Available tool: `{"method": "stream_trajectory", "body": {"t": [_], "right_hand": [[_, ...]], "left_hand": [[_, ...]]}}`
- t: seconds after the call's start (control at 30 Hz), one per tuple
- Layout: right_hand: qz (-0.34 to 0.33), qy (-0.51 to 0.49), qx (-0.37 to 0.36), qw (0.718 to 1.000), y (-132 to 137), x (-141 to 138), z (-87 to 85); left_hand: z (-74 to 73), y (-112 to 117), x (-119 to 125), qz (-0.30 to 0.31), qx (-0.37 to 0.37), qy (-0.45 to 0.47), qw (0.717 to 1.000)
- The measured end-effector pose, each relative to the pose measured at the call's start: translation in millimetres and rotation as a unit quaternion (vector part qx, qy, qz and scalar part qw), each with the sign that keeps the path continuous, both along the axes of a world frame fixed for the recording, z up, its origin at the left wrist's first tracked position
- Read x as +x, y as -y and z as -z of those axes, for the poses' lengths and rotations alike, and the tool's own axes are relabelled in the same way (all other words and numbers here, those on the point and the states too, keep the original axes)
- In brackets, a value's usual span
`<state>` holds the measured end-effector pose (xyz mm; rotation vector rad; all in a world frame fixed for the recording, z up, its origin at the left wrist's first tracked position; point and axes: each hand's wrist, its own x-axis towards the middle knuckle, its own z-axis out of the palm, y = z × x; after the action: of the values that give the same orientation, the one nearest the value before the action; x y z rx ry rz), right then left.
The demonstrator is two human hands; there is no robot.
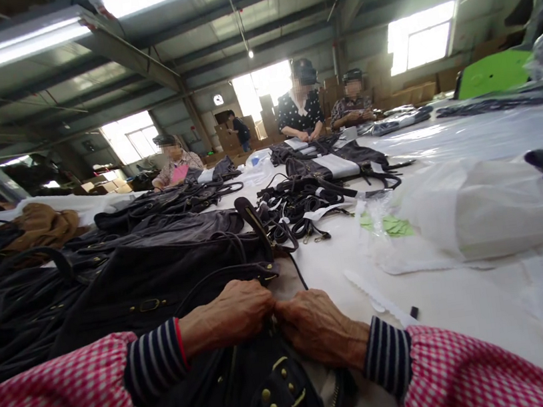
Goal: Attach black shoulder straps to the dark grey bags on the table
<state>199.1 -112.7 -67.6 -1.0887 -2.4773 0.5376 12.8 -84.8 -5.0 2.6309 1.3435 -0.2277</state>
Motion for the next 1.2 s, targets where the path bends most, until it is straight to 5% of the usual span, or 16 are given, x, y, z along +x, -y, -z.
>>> {"method": "stream_trajectory", "body": {"t": [0.13,0.23,0.33,0.47,0.7,0.83,1.03,1.1,1.2], "right_hand": [[-0.015,-0.056,-0.047,0.997,-6,2,-4.1],[-0.028,-0.145,-0.114,0.982,-15,5,-7.2],[-0.018,-0.212,-0.144,0.966,-27,6,-6.9],[0.012,-0.265,-0.187,0.946,-37,7,-7.8],[0.017,-0.28,-0.331,0.901,-50,25,-17.2],[0.064,-0.298,-0.321,0.897,-56,31,-22.0],[0.021,-0.255,-0.314,0.914,-71,18,-37.8],[0.038,-0.183,-0.237,0.953,-71,16,-55.7],[0.089,-0.103,-0.002,0.991,-45,17,-99.0]], "left_hand": [[-15.7,0,-6,0.013,-0.064,-0.006,0.998],[-22.4,2,-11,-0.071,-0.14,0.127,0.979],[-21.6,3,-9,-0.148,-0.183,0.289,0.928],[-17.0,-1,5,-0.203,-0.166,0.39,0.883],[18.4,-14,12,-0.162,-0.134,0.424,0.881],[37.9,-15,8,-0.114,-0.175,0.46,0.863],[36.8,-17,4,-0.049,-0.317,0.506,0.801],[37.0,-18,3,-0.052,-0.326,0.529,0.782],[39.6,-20,4,-0.06,-0.281,0.538,0.793]]}}
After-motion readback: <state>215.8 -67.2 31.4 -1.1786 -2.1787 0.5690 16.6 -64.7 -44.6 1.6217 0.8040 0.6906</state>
